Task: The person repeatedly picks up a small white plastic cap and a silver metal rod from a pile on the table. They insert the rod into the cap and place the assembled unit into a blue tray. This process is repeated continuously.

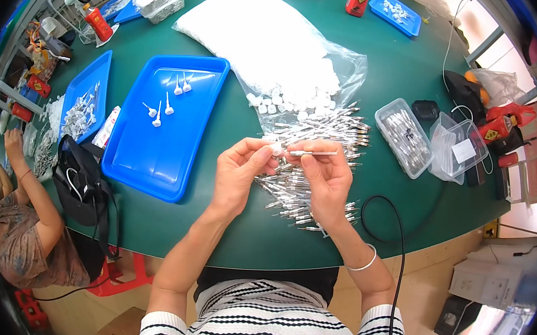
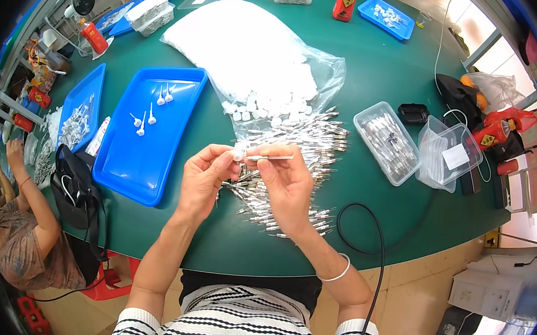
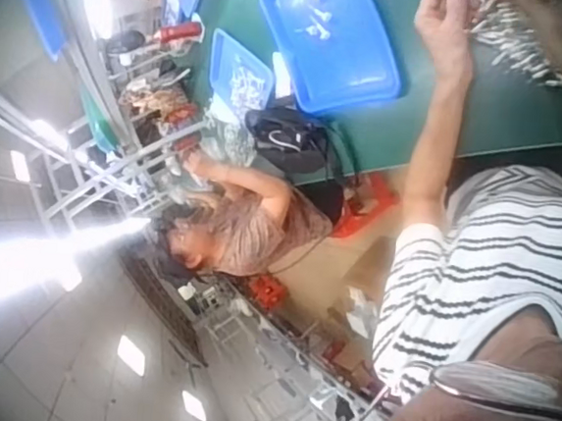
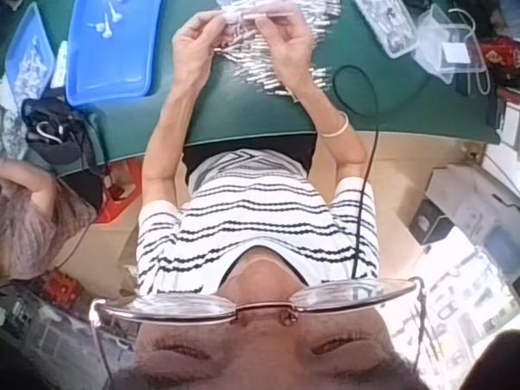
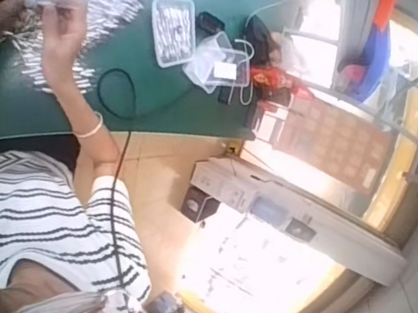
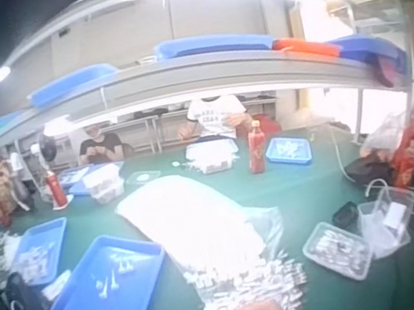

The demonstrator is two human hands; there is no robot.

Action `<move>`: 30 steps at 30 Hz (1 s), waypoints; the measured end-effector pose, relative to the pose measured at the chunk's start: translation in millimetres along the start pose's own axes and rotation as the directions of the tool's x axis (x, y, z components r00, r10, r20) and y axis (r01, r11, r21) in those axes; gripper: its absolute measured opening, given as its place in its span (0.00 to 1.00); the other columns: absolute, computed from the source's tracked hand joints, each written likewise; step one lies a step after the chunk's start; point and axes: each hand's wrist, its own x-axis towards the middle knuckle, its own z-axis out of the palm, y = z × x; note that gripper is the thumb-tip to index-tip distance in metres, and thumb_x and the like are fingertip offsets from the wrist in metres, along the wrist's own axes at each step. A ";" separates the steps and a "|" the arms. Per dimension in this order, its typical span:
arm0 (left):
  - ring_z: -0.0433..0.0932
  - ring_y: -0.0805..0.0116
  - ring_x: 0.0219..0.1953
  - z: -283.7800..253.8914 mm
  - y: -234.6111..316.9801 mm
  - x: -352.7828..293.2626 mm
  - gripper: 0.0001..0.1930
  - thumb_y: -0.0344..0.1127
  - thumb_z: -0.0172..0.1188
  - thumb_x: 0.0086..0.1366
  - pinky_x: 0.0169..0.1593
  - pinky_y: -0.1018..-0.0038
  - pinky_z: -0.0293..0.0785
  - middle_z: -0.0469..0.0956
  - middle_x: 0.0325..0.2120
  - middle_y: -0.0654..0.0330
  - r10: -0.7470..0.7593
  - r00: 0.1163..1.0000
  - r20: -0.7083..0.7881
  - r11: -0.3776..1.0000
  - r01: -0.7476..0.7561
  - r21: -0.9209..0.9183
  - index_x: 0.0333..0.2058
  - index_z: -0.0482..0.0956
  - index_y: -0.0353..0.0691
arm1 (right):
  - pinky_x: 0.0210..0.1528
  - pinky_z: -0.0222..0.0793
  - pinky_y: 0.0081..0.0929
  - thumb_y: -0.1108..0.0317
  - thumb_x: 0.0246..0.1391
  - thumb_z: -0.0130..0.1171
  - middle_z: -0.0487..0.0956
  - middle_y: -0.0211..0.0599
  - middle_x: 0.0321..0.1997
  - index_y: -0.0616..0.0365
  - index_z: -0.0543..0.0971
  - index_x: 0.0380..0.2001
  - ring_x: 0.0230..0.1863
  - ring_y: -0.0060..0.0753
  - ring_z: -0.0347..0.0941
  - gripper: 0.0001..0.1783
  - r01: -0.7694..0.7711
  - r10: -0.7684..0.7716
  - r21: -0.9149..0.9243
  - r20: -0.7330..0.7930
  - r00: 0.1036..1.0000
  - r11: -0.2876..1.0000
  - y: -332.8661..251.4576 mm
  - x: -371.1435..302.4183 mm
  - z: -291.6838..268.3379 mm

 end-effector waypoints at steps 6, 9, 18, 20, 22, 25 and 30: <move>0.79 0.75 0.36 6.8 4.6 1.7 0.05 0.30 0.59 0.65 0.39 0.80 0.75 0.80 0.35 0.59 -0.118 0.993 -0.006 0.965 0.114 -0.235 0.37 0.76 0.36 | 0.54 0.72 0.29 0.78 0.62 0.50 0.76 0.44 0.45 0.64 0.70 0.42 0.49 0.31 0.75 0.06 0.032 -0.032 -0.011 0.012 0.999 0.999 -2.1 -2.9 1.2; 0.78 0.75 0.36 0.6 -2.3 2.7 0.04 0.30 0.58 0.65 0.40 0.80 0.75 0.80 0.35 0.58 -0.101 0.994 0.043 0.948 0.109 -0.298 0.37 0.76 0.36 | 0.54 0.72 0.28 0.78 0.61 0.51 0.76 0.44 0.45 0.64 0.70 0.42 0.49 0.31 0.75 0.06 0.042 -0.042 -0.016 -0.002 0.999 0.999 -3.3 -2.1 3.6; 0.78 0.75 0.33 3.3 4.9 -0.7 0.03 0.28 0.58 0.64 0.35 0.80 0.74 0.80 0.36 0.57 -0.173 0.985 -0.007 0.941 0.163 -0.297 0.35 0.76 0.36 | 0.53 0.71 0.26 0.79 0.60 0.52 0.77 0.46 0.46 0.64 0.70 0.42 0.48 0.31 0.76 0.07 0.111 -0.112 -0.079 -0.017 0.994 0.991 2.0 -5.9 5.8; 0.79 0.74 0.33 -0.7 4.7 -1.7 0.04 0.27 0.58 0.63 0.32 0.80 0.76 0.81 0.36 0.57 -0.137 0.990 0.043 0.964 0.143 -0.222 0.36 0.76 0.35 | 0.52 0.71 0.27 0.79 0.60 0.52 0.77 0.47 0.45 0.64 0.71 0.42 0.47 0.31 0.76 0.08 0.126 -0.128 -0.076 -0.021 0.992 0.989 1.3 -6.5 5.7; 0.79 0.73 0.32 1.3 6.9 -3.7 0.05 0.27 0.58 0.63 0.31 0.80 0.77 0.81 0.36 0.57 -0.127 0.990 0.055 0.978 0.134 -0.161 0.38 0.76 0.35 | 0.52 0.72 0.27 0.79 0.60 0.53 0.77 0.47 0.46 0.64 0.71 0.42 0.47 0.32 0.76 0.08 0.139 -0.140 -0.063 -0.014 0.990 0.988 0.5 -7.9 5.5; 0.80 0.72 0.33 13.2 8.9 -6.9 0.07 0.28 0.58 0.63 0.32 0.80 0.79 0.81 0.35 0.57 -0.147 0.989 0.016 0.982 0.148 -0.121 0.39 0.77 0.34 | 0.51 0.72 0.27 0.80 0.60 0.52 0.77 0.48 0.47 0.64 0.71 0.42 0.48 0.32 0.76 0.08 0.144 -0.148 -0.149 -0.015 0.989 0.978 -0.8 -8.2 5.6; 0.82 0.71 0.34 16.0 12.2 -8.7 0.06 0.29 0.58 0.64 0.34 0.80 0.81 0.81 0.33 0.58 -0.180 0.983 0.035 0.964 0.184 -0.193 0.39 0.78 0.36 | 0.51 0.72 0.27 0.80 0.59 0.53 0.77 0.49 0.47 0.63 0.72 0.43 0.49 0.32 0.75 0.08 0.152 -0.154 -0.169 0.003 0.988 0.974 2.2 -10.4 4.4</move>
